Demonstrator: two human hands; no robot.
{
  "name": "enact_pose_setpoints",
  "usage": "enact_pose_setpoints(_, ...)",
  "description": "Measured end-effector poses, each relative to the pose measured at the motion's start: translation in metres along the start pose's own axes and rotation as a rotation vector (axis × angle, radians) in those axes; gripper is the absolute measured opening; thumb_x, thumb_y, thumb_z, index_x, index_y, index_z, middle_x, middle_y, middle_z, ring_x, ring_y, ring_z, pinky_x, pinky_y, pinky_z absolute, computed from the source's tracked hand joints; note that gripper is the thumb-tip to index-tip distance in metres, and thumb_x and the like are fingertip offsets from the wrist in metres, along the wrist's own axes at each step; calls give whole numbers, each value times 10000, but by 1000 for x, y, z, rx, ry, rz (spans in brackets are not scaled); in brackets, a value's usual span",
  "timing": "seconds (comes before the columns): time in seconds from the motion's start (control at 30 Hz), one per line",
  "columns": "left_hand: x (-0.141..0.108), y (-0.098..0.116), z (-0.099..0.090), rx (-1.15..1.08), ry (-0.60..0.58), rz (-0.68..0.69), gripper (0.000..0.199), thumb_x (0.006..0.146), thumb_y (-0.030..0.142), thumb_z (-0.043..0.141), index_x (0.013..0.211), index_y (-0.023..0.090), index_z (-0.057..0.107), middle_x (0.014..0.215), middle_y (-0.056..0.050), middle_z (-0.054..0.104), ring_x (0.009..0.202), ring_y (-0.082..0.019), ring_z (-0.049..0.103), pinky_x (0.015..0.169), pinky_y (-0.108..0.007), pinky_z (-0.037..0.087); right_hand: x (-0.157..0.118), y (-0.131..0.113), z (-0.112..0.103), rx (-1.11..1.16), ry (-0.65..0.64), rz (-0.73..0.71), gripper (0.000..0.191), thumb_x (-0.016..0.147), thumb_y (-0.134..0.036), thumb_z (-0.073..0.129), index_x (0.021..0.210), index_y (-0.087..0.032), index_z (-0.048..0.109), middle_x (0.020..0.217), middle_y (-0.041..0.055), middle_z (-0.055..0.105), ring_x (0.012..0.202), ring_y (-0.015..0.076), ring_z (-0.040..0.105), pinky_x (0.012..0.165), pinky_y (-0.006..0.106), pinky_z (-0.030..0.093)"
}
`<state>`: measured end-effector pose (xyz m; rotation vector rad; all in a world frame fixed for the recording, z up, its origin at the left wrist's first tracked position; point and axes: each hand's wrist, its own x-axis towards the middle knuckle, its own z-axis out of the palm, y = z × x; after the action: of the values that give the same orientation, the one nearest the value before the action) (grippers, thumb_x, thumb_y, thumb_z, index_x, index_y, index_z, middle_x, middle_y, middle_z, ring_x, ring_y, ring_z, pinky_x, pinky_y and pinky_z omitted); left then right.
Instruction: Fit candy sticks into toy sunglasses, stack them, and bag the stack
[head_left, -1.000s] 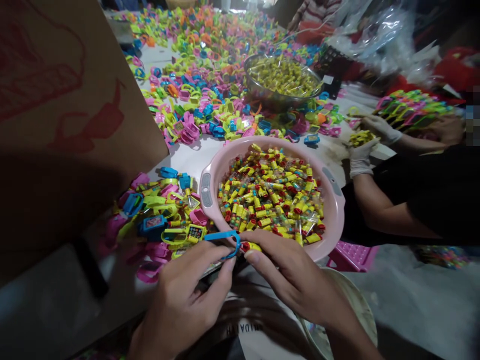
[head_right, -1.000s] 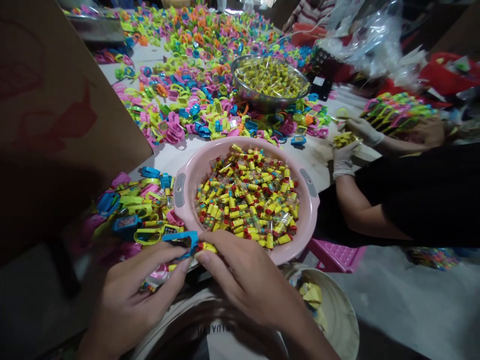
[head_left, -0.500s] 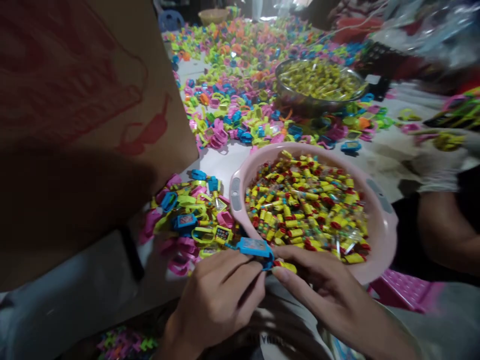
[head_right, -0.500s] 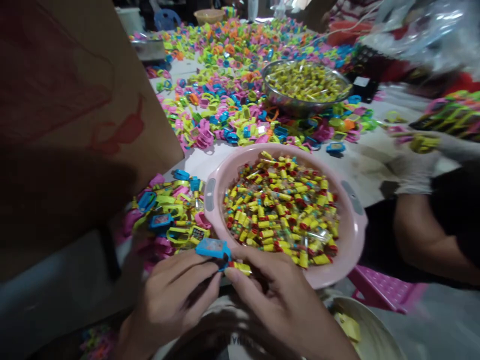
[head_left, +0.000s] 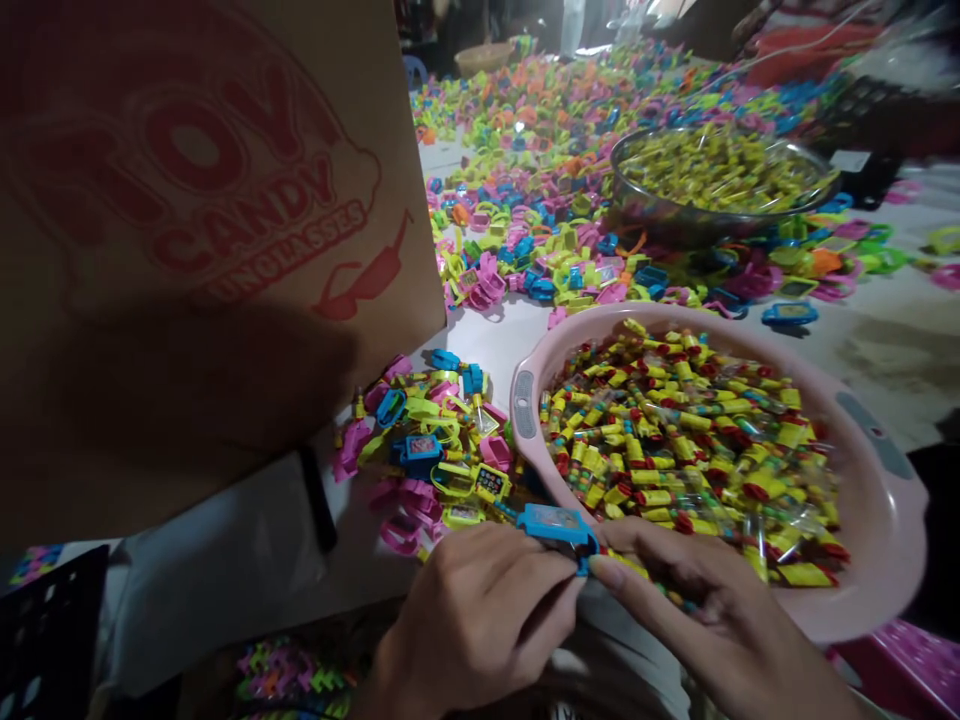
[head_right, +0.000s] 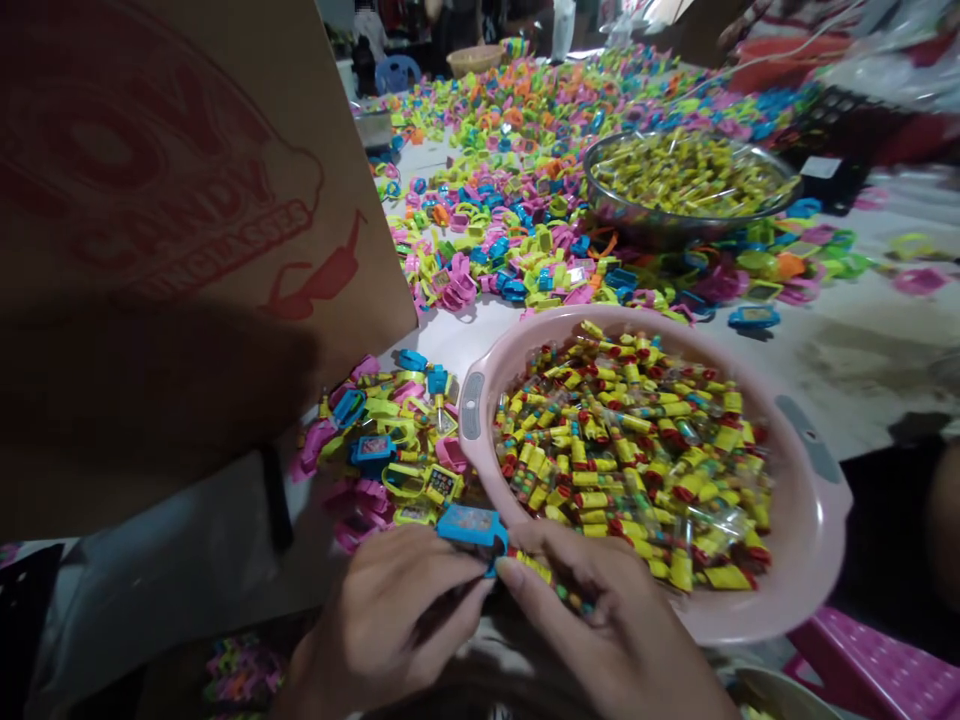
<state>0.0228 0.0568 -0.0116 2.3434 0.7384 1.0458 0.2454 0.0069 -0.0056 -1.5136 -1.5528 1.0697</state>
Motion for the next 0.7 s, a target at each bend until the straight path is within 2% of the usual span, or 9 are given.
enact_pose_setpoints(0.13,-3,-2,-11,29,3,-27,102,1009,106,706,1074,182,726,883,-41,836,759,-186,791,721,-313,604,4,-6,5,-28,-93,-81,278,1109,-445,672,1232,-273,853,1131,47,883,963,237,854,869,272,686)
enact_pose_setpoints(0.23,-10,-14,-27,122,32,-64,117,1012,119,716,1054,224,749,875,8,839,753,-156,794,760,-279,608,5,-10,3,-114,-39,-112,320,1113,-456,666,1353,-292,800,1102,43,878,934,227,850,797,255,678)
enact_pose_setpoints(0.3,-18,-30,-40,215,115,-158,105,1014,161,745,1037,256,781,919,28,848,789,-145,806,789,-250,616,8,-7,-6,-186,67,-107,326,1132,-432,632,1396,-290,760,1136,55,862,956,224,836,767,253,662)
enact_pose_setpoints(0.37,-26,-52,-53,311,226,-293,46,1015,255,775,1018,277,816,980,23,852,855,-173,818,831,-267,633,14,0,-18,-305,173,-143,262,1146,-375,595,1325,-277,758,1174,75,834,1014,234,809,817,289,647)
enact_pose_setpoints(0.43,-32,-78,-65,388,308,-422,102,1016,358,772,1013,278,836,1032,6,848,907,-220,816,888,-328,647,21,9,-31,-475,216,-192,207,1139,-345,587,1223,-268,759,1182,96,796,1065,264,767,895,363,621)
enact_pose_setpoints(0.5,-36,-103,-72,423,323,-483,178,1024,422,740,1023,278,843,1058,-5,845,974,-255,813,984,-386,639,27,18,-38,-633,145,-227,194,1133,-327,570,1144,-259,751,1148,109,759,1051,287,722,921,426,586)
enact_pose_setpoints(0.57,-39,-125,-74,423,319,-480,218,1033,449,705,1033,280,843,1068,-20,845,1044,-272,803,1062,-420,613,32,26,-39,-749,62,-236,192,1126,-298,553,1073,-246,730,1112,112,731,1004,291,683,894,446,559)
enact_pose_setpoints(0.7,-42,-146,-67,390,324,-442,220,1033,447,694,1018,280,836,1040,-38,839,1072,-268,788,1038,-394,609,32,37,-34,-834,29,-256,155,1104,-284,574,987,-245,667,988,81,698,912,281,639,814,425,527)
